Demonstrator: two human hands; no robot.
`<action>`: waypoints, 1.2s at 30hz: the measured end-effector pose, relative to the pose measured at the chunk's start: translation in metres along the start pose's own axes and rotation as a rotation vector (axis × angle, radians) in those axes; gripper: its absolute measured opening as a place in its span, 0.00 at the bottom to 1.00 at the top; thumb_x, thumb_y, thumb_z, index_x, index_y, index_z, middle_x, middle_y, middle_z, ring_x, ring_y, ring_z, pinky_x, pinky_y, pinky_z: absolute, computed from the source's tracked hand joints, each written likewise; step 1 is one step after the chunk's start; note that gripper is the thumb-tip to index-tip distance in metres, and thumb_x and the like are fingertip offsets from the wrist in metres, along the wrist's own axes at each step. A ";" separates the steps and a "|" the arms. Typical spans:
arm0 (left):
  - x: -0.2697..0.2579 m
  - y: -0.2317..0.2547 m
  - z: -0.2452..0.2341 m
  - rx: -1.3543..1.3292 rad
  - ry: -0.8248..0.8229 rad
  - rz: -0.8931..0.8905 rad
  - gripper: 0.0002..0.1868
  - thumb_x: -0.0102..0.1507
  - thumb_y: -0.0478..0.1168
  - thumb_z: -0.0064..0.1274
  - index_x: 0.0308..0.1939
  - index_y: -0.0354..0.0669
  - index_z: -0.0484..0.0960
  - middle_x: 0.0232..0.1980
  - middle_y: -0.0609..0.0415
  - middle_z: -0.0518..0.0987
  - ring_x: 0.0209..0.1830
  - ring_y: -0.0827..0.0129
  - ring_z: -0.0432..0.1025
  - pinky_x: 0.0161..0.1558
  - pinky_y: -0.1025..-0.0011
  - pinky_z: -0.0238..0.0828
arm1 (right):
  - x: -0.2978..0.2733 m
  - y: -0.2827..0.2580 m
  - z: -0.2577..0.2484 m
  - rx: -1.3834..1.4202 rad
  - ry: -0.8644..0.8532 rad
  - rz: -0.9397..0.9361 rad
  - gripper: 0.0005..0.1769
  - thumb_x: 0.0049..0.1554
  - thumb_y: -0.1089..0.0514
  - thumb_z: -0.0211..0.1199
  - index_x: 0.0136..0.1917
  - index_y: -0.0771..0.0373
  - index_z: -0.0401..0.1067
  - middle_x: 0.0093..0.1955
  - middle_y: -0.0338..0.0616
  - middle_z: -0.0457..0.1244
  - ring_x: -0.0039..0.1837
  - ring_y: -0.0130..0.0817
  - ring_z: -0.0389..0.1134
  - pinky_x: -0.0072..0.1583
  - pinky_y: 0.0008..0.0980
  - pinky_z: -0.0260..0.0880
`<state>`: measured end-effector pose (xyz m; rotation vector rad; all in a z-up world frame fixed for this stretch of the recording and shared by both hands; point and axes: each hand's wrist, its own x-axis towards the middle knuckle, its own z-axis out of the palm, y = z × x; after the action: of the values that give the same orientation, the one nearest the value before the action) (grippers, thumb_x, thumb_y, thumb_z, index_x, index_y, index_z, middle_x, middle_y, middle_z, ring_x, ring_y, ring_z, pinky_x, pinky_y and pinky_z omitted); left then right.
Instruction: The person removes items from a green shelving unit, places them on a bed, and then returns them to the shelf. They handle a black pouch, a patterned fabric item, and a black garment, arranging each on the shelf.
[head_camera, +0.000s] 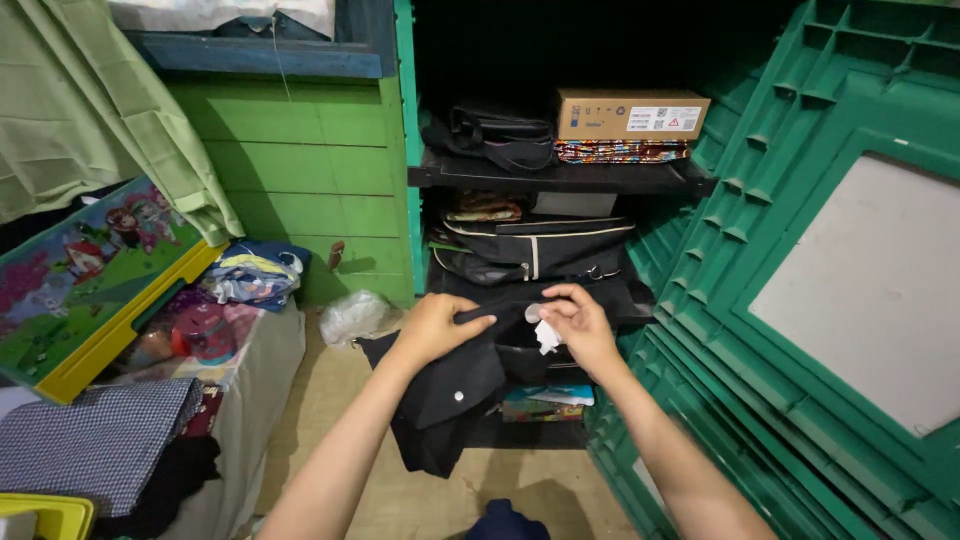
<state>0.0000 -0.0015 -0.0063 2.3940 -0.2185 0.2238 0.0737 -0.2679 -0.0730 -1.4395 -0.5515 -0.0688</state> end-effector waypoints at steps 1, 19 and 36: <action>0.000 0.001 0.000 0.001 0.001 -0.001 0.15 0.56 0.56 0.61 0.41 0.58 0.91 0.38 0.54 0.88 0.45 0.50 0.81 0.45 0.60 0.79 | 0.001 0.000 0.001 0.001 -0.001 0.000 0.21 0.58 0.67 0.66 0.64 0.63 0.69 0.47 0.45 0.72 0.44 0.25 0.72 0.45 0.20 0.75; 0.019 -0.026 0.032 -0.219 -0.067 0.108 0.09 0.54 0.51 0.68 0.31 0.54 0.91 0.27 0.57 0.86 0.33 0.62 0.82 0.34 0.67 0.77 | -0.026 -0.020 0.033 -0.838 0.023 -0.941 0.12 0.58 0.71 0.58 0.51 0.61 0.77 0.56 0.48 0.66 0.55 0.47 0.71 0.57 0.40 0.75; -0.003 0.018 -0.008 -0.025 0.205 0.150 0.19 0.63 0.56 0.58 0.46 0.48 0.90 0.44 0.52 0.87 0.48 0.52 0.80 0.48 0.57 0.77 | -0.046 0.004 0.021 -0.815 0.528 -0.649 0.20 0.56 0.54 0.70 0.57 0.59 0.64 0.55 0.44 0.60 0.64 0.51 0.61 0.68 0.49 0.57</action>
<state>-0.0074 -0.0088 0.0105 2.3119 -0.3036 0.5296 0.0285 -0.2606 -0.0948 -1.8572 -0.5480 -1.2738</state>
